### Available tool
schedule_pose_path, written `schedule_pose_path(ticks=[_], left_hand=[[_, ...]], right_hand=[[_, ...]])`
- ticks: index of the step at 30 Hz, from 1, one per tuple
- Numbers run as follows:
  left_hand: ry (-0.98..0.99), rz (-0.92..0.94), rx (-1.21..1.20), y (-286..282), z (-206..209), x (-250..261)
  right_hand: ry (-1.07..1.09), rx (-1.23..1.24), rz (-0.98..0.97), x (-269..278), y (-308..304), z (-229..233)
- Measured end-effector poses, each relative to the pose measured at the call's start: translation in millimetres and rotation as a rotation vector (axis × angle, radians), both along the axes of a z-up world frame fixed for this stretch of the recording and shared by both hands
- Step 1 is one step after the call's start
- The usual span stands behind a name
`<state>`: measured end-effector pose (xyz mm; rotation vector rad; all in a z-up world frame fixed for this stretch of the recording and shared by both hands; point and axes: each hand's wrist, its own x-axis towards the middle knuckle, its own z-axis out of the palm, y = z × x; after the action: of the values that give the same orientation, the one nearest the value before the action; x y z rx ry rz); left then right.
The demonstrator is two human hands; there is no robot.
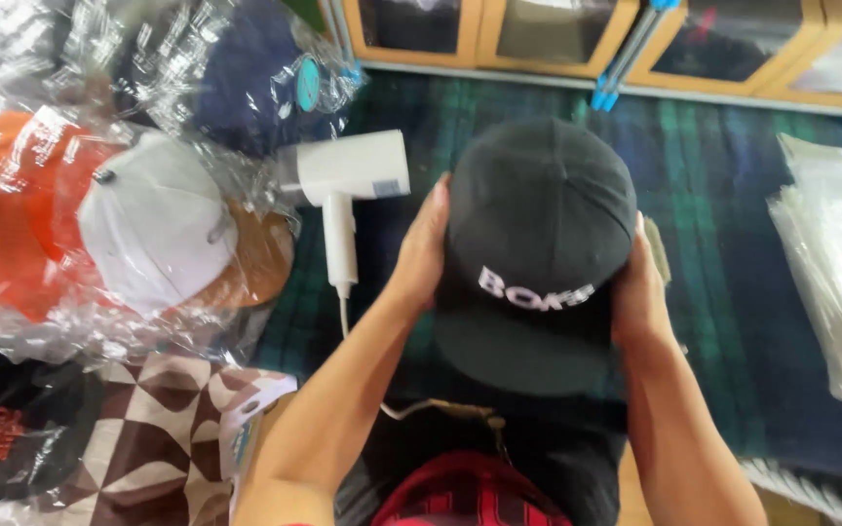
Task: Cleaning and steaming a black baseball cap using a brush and a handheld steamer to remove lint and refresh the fabric.
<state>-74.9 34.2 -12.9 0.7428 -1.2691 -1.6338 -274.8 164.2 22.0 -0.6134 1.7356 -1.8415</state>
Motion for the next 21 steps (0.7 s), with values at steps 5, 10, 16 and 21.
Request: schedule_pose_path(ticks=[5,10,16,21], left_hand=[[-0.542,0.248,-0.518,-0.6,4.1,55.2],[-1.054,0.38,-0.416,-36.2,-1.2,104.5],[-0.986,0.173,0.063,-87.6,-16.4,101.9],[-0.532,0.19,0.263,-61.8,31.7,93.3]], right_hand=[[0.849,0.301,0.232,-34.6,38.8,-3.7],[0.199,0.005,0.283,-61.5,-1.3,61.9],[0.259,-0.086,0.425,-48.2,-46.2,102.4],[0.286,0.097,0.5,-33.1,-57.7,120.6]])
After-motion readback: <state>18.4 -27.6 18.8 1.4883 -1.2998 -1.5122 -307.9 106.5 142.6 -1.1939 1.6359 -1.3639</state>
